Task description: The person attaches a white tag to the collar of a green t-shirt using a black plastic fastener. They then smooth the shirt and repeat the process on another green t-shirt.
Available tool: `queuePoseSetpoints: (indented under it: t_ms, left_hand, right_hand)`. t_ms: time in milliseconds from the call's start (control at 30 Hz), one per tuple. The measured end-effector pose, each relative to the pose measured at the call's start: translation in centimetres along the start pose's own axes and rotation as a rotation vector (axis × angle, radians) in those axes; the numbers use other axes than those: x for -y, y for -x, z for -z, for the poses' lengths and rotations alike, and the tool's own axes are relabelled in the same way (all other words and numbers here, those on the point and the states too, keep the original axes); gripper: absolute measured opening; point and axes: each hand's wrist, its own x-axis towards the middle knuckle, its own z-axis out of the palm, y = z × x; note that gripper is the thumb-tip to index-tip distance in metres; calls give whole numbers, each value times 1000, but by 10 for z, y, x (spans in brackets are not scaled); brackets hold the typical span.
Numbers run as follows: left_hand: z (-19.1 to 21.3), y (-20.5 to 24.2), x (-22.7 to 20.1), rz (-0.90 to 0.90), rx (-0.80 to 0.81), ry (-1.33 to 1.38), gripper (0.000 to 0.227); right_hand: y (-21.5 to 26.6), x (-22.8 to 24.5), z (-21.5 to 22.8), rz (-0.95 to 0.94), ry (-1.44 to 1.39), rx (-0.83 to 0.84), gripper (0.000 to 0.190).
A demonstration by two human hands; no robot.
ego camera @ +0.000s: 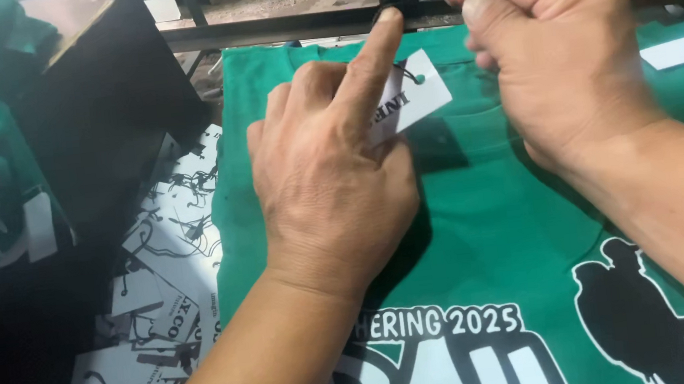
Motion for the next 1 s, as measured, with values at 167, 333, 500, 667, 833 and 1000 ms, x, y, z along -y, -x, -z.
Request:
queuePoseSetpoints:
  t_ms: [167,333,500,667,833,1000]
  left_hand:
    - [8,-4,-6,11,123,71,78]
    - [6,-7,-8,18,67,89,71]
    - [9,-17,-13,122,5,239,70]
    - [-11,-59,-24,97,23,423,52]
    - [-4,-66,-33,319,349,693,37]
    - [-11,-65,-24,339,418,583,29]
  right_hand:
    - [1,14,2,-77,93,49,27]
    - [0,12,2,-72,49,5,18]
    - [8,18,3,47,171,98,5]
    - [9,14,4,-43,-248,150,30]
    - [6,12,5,-150,-275,85,16]
    - [1,4,2,-149,-387,31,17]
